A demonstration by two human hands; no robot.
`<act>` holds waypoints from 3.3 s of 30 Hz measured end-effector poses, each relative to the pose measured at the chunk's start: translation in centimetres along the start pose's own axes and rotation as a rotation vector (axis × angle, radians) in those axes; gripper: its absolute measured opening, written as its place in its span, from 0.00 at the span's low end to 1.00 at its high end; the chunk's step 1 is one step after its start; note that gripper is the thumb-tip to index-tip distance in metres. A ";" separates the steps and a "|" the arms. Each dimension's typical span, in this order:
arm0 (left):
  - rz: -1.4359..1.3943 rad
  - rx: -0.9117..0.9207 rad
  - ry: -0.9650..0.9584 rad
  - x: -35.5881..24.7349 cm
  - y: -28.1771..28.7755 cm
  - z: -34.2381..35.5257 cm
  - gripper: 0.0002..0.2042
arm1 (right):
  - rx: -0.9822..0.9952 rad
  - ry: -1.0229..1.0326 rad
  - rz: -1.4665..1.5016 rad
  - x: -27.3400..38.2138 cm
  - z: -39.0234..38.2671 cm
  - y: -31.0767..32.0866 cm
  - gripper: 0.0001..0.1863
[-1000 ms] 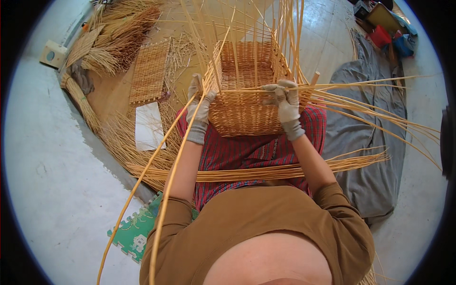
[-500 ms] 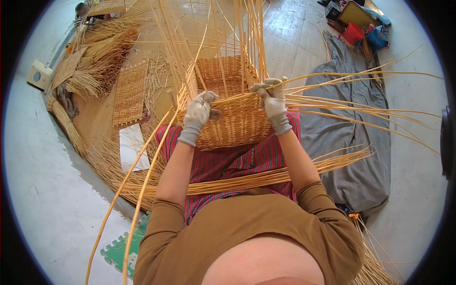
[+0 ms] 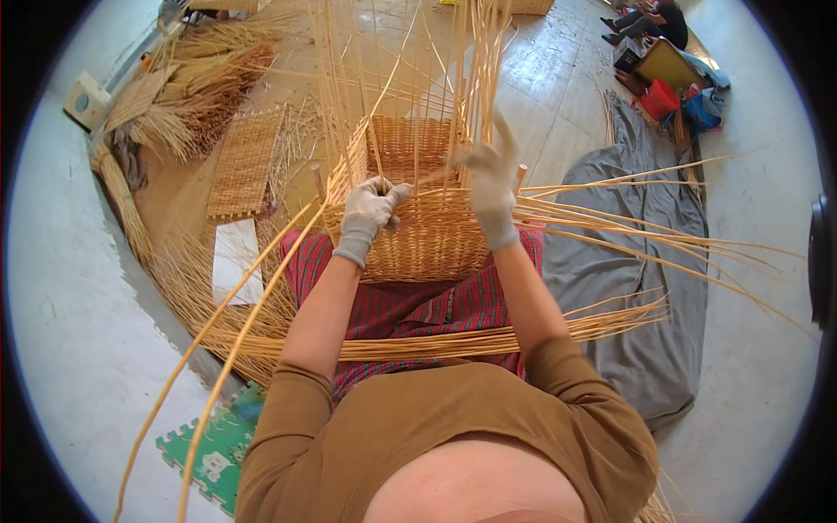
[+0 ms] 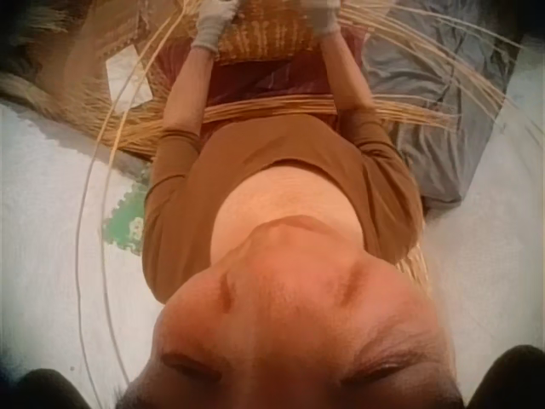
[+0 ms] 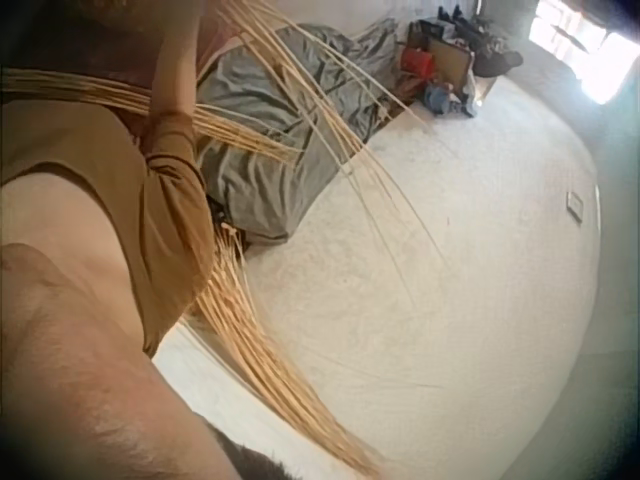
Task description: Weaving a rectangular wicker basket by hand.
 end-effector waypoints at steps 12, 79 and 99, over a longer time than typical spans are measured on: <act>-0.182 -0.163 0.001 -0.8 -1.3 -0.5 0.15 | -0.165 -0.383 0.042 -0.8 -8.9 6.3 0.06; 0.488 -0.397 -0.889 2.9 11.0 -4.8 0.25 | 0.042 -0.310 0.354 -6.1 1.7 -14.4 0.33; 0.773 -0.450 -0.503 2.2 9.8 -7.2 0.25 | 0.005 -0.398 0.071 -6.4 -7.8 -9.1 0.29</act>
Point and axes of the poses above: each hand's wrist, its own z-axis towards the middle knuckle, its own y-axis out of the back of the hand, x = y × z, the point moved 8 cm from there along z, towards the middle knuckle, and after that the axes turned 8 degrees about z, right-handed, at the moved point
